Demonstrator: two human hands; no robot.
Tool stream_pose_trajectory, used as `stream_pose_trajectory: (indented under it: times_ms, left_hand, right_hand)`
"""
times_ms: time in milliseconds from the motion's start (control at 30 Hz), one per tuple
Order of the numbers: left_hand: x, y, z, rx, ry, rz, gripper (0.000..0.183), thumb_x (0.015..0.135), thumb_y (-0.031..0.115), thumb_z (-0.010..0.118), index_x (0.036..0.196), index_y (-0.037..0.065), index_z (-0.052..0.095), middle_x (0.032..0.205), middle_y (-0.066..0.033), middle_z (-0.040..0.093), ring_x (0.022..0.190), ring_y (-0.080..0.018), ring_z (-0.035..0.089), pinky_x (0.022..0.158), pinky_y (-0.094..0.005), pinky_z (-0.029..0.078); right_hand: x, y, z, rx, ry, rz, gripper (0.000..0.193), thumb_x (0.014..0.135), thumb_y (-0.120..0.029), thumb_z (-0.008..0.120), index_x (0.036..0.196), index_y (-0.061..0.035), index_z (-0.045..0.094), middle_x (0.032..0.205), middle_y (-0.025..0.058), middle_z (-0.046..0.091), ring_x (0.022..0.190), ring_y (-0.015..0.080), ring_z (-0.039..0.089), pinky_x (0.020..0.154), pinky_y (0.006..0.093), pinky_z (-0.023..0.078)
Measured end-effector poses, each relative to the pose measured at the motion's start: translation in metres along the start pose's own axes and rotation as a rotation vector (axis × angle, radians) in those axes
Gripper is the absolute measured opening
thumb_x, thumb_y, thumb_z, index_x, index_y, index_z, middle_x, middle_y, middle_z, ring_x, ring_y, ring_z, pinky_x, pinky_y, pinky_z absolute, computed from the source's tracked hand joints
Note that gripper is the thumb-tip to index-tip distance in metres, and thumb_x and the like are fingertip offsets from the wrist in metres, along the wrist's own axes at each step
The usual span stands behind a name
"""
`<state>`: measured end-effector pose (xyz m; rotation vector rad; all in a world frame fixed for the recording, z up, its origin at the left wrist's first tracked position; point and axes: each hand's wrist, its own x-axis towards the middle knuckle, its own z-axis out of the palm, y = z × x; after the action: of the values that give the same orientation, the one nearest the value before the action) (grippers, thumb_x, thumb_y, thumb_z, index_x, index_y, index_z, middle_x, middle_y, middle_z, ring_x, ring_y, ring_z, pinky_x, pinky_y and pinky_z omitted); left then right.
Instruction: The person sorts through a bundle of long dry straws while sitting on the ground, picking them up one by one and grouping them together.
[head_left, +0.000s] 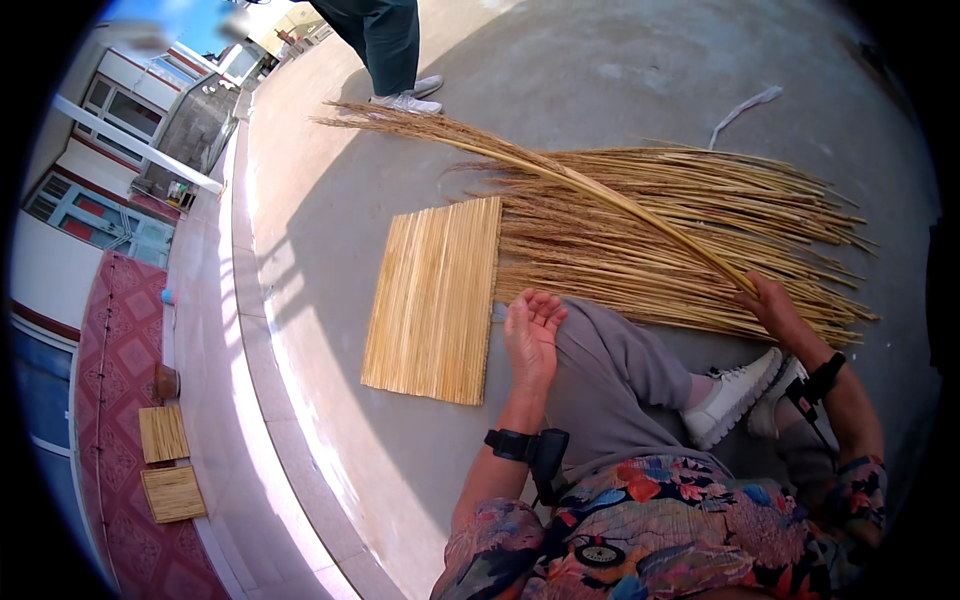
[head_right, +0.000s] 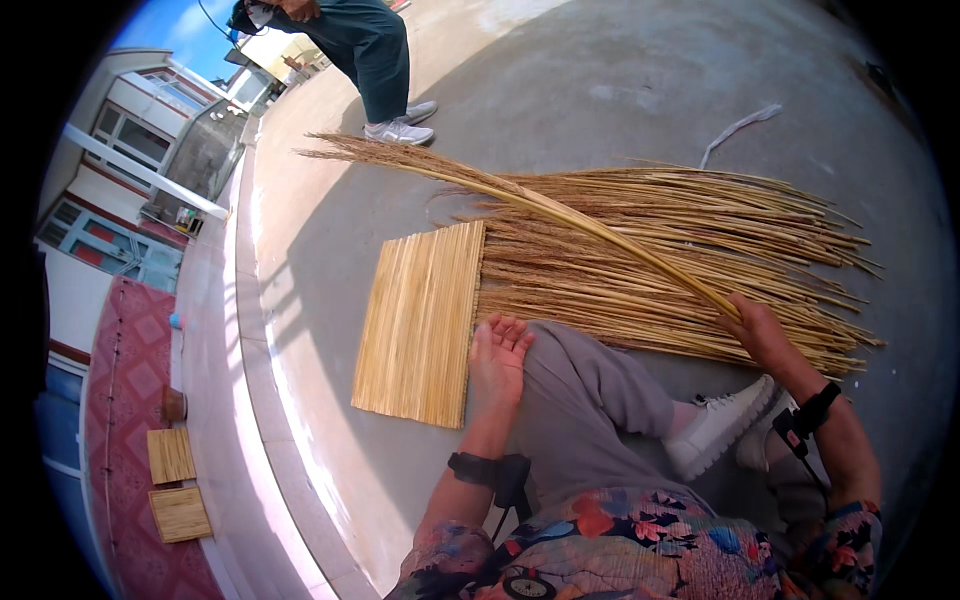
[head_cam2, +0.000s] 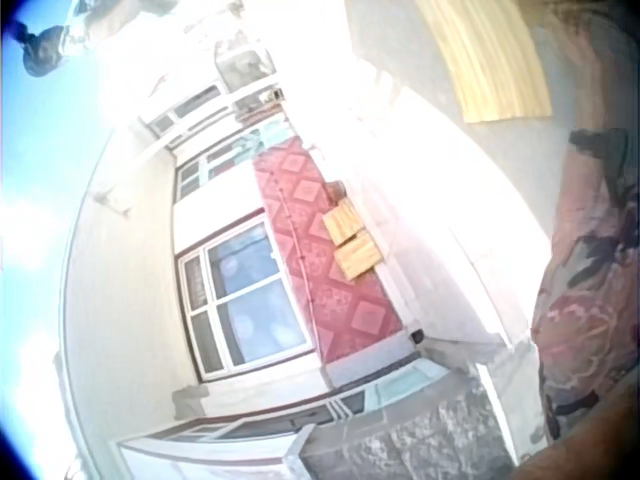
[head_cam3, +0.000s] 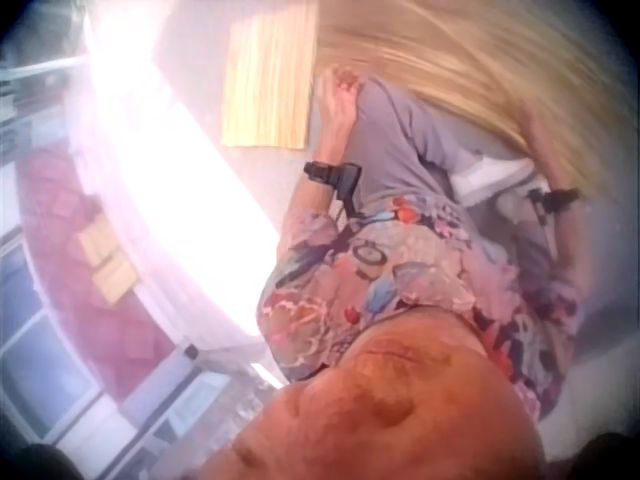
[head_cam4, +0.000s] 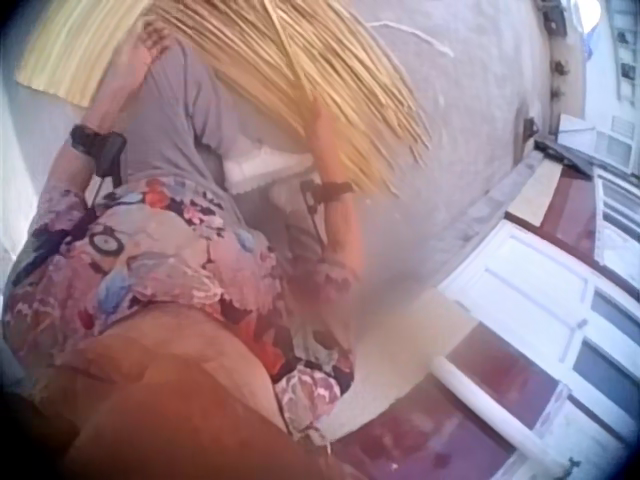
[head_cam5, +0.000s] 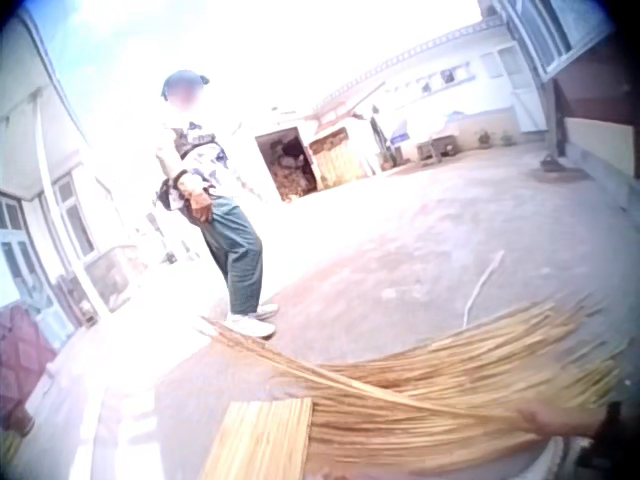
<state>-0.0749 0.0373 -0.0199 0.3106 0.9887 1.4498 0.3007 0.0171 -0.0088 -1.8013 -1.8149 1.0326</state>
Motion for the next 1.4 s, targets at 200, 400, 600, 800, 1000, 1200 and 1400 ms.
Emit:
stream_pose_trajectory:
  times_ms: [200,400,600,800,1000,1200,1400]
  left_hand:
    - [-0.029,0.062,-0.146,0.285,0.806,0.22,0.039,0.087,0.031,0.052,0.113,0.004,0.045,0.112,-0.0108,0.051,0.104,-0.0213,0.049,0.085,-0.0378,0.04]
    - [-0.055,0.046,-0.219,0.283,1.099,-0.193,0.059,0.085,0.037,0.052,0.13,0.004,0.033,0.129,-0.0134,0.042,0.12,-0.0261,0.037,0.096,-0.0464,0.03]
    - [-0.049,0.048,-0.223,0.275,0.764,-0.241,0.047,0.087,0.038,0.047,0.123,0.009,0.041,0.12,-0.0113,0.049,0.112,-0.0244,0.046,0.094,-0.0466,0.034]
    - [-0.035,0.049,-0.244,0.151,0.841,-0.289,0.041,0.09,0.037,0.045,0.12,0.009,0.044,0.115,-0.0103,0.053,0.103,-0.0259,0.053,0.086,-0.045,0.042]
    - [-0.027,0.047,-0.236,-0.151,0.517,-0.071,0.046,0.089,0.037,0.049,0.124,0.007,0.041,0.117,-0.0101,0.053,0.104,-0.0279,0.053,0.085,-0.044,0.045]
    - [-0.023,0.046,-0.207,-0.131,0.397,-0.068,0.05,0.086,0.038,0.054,0.123,0.007,0.042,0.117,-0.0096,0.053,0.103,-0.0263,0.053,0.083,-0.042,0.046]
    - [-0.02,0.046,-0.203,-0.211,0.397,0.072,0.044,0.088,0.024,0.052,0.125,0.003,0.04,0.12,-0.0114,0.052,0.107,-0.0268,0.052,0.09,-0.0418,0.044]
  right_hand:
    - [0.004,0.005,0.002,0.022,-0.019,0.031,0.018,0.082,-0.016,0.061,0.088,-0.0022,0.052,0.066,0.0128,0.051,0.059,0.0233,0.046,0.058,0.033,0.041]
    - [0.015,0.001,0.011,0.003,-0.043,-0.021,0.018,0.082,-0.017,0.061,0.088,-0.0026,0.052,0.067,0.0125,0.051,0.061,0.0229,0.047,0.06,0.033,0.041]
    - [0.013,-0.005,0.009,-0.014,-0.071,0.001,0.016,0.082,-0.015,0.061,0.088,-0.0028,0.053,0.069,0.0119,0.052,0.063,0.0218,0.048,0.062,0.0323,0.041]
    - [0.014,-0.005,0.016,0.02,-0.092,0.012,0.016,0.081,-0.014,0.061,0.089,-0.003,0.054,0.069,0.0111,0.052,0.063,0.0211,0.048,0.062,0.031,0.041]
    - [0.017,-0.012,0.015,-0.017,-0.115,0.02,0.017,0.081,-0.015,0.062,0.09,-0.0028,0.054,0.069,0.0113,0.052,0.063,0.0212,0.047,0.062,0.0315,0.041]
    - [0.025,-0.019,0.017,-0.017,-0.115,0.02,0.018,0.08,-0.015,0.062,0.09,-0.0023,0.054,0.07,0.0121,0.053,0.064,0.0226,0.049,0.062,0.0329,0.041]
    - [0.043,-0.022,0.029,0.117,-0.106,-0.053,0.02,0.081,-0.015,0.062,0.093,-0.0004,0.055,0.073,0.0121,0.054,0.067,0.0201,0.05,0.065,0.0313,0.041]
